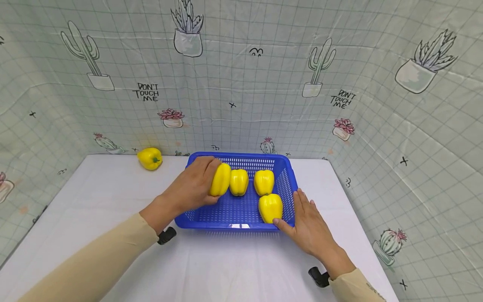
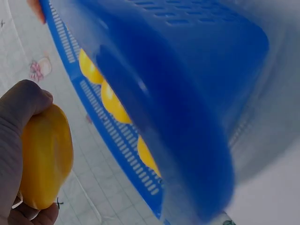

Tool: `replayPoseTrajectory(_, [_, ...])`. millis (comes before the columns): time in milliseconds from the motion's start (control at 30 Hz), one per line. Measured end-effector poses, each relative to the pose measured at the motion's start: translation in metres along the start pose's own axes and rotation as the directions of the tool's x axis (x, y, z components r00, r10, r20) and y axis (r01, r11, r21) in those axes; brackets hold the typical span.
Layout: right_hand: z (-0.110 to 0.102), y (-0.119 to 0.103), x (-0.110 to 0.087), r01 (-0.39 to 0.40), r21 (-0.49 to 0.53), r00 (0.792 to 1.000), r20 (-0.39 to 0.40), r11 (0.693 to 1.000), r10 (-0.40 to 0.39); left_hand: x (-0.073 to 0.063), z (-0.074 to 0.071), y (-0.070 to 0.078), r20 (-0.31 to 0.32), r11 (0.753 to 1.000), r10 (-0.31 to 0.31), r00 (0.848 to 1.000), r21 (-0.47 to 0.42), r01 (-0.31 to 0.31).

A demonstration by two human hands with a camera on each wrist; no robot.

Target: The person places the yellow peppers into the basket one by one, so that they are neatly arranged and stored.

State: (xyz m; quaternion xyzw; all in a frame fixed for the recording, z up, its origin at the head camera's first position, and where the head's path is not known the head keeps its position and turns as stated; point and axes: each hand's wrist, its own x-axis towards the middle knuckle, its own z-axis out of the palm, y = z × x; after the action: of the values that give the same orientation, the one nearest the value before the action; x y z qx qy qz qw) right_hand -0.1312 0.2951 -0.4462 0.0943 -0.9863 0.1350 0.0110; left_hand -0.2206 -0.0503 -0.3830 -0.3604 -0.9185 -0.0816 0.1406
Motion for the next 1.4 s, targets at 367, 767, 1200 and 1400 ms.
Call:
replayPoseTrajectory(367, [0.001,0.001,0.0,-0.005,0.007,1.0,0.002,1.0,0.005,0.014,0.018,0.024,0.086,0.996,0.017,0.996,0.082,-0.024])
replayPoseTrajectory(767, [0.001,0.001,0.0,-0.012,0.018,1.0,0.003,1.0,0.012,0.025,0.033,0.044,0.254,0.993,-0.025,0.967,0.119,-0.006])
replayPoseTrajectory(1200, [0.001,0.0,0.0,-0.025,0.02,1.0,0.016,0.999,0.025,0.036,0.055,0.054,0.421,0.986,-0.083,0.903,0.164,0.014])
replayPoseTrajectory(1400, [0.001,0.0,0.0,-0.032,0.013,0.999,0.015,0.999,0.032,0.038,0.063,0.056,0.433,0.987,-0.078,0.898,0.162,0.007])
